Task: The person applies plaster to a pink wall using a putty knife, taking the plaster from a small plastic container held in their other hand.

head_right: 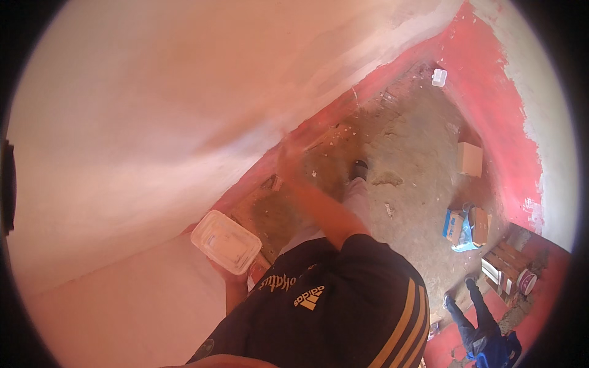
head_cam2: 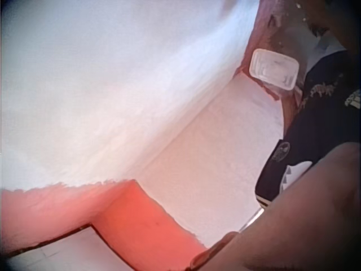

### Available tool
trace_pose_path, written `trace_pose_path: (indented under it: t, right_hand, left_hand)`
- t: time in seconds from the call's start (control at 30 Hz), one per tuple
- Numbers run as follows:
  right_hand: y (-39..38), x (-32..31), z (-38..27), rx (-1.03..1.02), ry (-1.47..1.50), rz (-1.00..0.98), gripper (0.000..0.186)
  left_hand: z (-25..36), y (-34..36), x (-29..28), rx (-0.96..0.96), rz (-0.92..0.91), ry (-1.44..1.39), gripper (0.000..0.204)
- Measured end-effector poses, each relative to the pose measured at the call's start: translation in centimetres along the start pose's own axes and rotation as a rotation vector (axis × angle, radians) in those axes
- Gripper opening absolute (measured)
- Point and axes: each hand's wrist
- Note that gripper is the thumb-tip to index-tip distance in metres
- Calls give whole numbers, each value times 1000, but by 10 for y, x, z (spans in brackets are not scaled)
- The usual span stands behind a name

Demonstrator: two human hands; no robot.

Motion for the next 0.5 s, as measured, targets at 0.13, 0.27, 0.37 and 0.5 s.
trace_pose_path:
  t: [0.13,0.27,0.37,0.5]
  right_hand:
    - [141,-52,34,126,-64,376,44]
    - [181,-30,18,112,-11,334,39]
    - [79,37,4,19,-53,184,36]
    - [-17,34,-5,-59,47,-50,35]
  left_hand:
    - [-9,2,-45,-80,-133,-123,65]
    - [-18,-5,-47,-39,-86,-121,63]
    - [-7,-2,-8,-65,-32,-142,64]
    - [0,-7,-11,-66,-19,-203,66]
Point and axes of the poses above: each hand's wrist, its own y-axis towards the middle knuckle, its own x-axis out of the palm, z = x × y, and after that the axes turned 3 degrees about -x, right-handed
